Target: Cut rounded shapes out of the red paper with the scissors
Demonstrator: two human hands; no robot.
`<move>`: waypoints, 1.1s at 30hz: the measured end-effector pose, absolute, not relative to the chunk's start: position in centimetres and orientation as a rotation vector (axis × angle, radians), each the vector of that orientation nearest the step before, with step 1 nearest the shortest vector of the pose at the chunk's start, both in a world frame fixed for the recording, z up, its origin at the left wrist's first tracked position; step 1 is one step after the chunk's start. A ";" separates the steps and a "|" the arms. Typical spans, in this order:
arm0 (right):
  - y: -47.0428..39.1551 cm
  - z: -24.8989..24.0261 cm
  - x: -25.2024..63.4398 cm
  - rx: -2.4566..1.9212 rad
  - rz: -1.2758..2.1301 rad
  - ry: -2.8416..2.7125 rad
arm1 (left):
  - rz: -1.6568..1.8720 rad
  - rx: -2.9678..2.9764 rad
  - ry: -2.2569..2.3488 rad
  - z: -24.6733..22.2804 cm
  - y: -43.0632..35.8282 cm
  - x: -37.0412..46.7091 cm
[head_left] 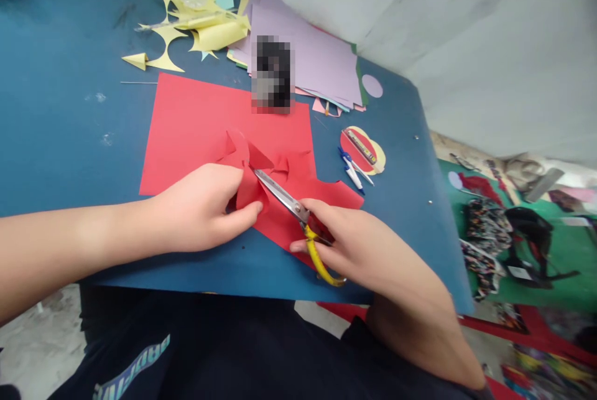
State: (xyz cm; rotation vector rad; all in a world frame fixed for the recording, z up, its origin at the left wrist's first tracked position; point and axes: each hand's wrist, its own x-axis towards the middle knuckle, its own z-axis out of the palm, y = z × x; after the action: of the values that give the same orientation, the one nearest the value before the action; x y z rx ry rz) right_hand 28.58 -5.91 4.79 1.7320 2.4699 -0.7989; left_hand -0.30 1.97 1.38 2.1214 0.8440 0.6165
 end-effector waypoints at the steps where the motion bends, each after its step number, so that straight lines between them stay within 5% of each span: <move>1: -5.9 4.8 28.6 1.728 -0.798 2.483 | 0.593 2.123 0.836 1.3 2.0 -0.3; 33: -6.7 3.9 29.4 1.868 -1.733 2.668 | 1.009 1.238 0.674 3.0 2.4 0.0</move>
State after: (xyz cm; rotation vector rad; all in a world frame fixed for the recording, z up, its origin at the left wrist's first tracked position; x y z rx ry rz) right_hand 29.35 -6.74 3.88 1.8682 2.6675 -1.7327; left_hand -0.01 2.40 2.96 1.2376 0.6736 1.0085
